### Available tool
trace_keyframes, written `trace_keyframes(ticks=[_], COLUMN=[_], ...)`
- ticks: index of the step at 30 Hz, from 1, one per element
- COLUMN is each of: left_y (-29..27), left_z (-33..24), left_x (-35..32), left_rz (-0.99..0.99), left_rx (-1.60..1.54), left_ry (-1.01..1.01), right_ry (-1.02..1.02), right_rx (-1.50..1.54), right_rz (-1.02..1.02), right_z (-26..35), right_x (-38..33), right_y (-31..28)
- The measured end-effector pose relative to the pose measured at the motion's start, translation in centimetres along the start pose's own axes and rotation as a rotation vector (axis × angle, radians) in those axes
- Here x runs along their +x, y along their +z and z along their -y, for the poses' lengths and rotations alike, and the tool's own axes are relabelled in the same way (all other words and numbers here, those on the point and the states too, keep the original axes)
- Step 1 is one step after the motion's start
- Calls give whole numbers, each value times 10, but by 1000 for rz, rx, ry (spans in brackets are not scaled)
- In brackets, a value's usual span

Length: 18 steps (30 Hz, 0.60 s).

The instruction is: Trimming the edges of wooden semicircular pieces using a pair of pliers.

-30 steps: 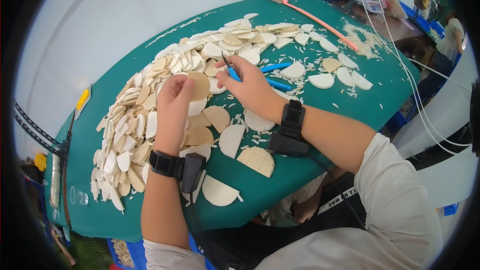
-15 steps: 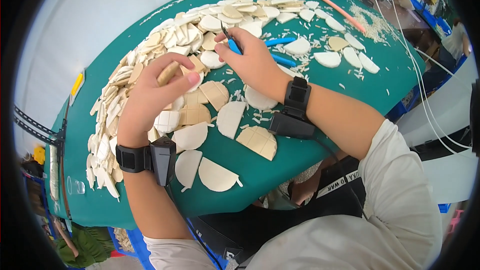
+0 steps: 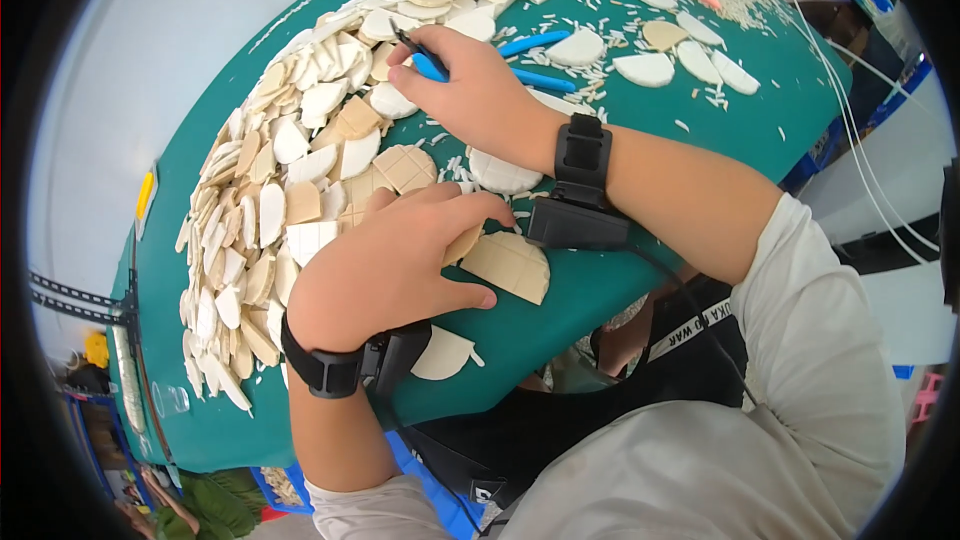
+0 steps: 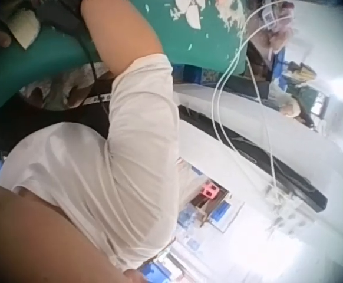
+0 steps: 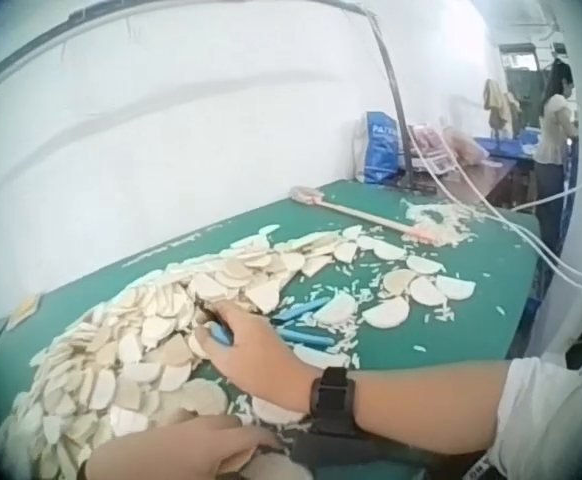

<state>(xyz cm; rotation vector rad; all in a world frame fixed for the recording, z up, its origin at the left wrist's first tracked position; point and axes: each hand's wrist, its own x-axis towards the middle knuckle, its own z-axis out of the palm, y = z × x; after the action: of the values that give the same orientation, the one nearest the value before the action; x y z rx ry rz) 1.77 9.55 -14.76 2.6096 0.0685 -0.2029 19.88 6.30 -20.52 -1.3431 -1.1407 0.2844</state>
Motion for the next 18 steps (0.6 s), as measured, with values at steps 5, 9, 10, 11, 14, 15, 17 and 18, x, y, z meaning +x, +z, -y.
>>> trace_keyframes(ticks=[5,9,10,11,14,15,17,18], left_y=[-2,4,4,3,-10,-16,-23,-18], left_z=[-7,-4,-4,-4,4,8,10,16], left_x=[2,3,3,3,1,-1,-4,-1], left_rz=[37,-87,-87,-113,-153,-159,-165,-379], left_rx=[47,78,79,74,-156,-388,-570,-739], left_ry=[-10,10,10,-16,-44,-39,-86,-114], right_ry=[14,-14,-14,-13,-41,-61,-80,-74], right_rx=[3,-21,-21,-13,-11,-21,-16,-34], right_rz=[-5,-32,-33,-27,-22,-27,-23,-33], right_z=[3,0,-1,-1,0,0,-2,-4], right_x=[0,3,3,3,3,3,4,5], right_y=[0,0,0,0,0,0,0,1])
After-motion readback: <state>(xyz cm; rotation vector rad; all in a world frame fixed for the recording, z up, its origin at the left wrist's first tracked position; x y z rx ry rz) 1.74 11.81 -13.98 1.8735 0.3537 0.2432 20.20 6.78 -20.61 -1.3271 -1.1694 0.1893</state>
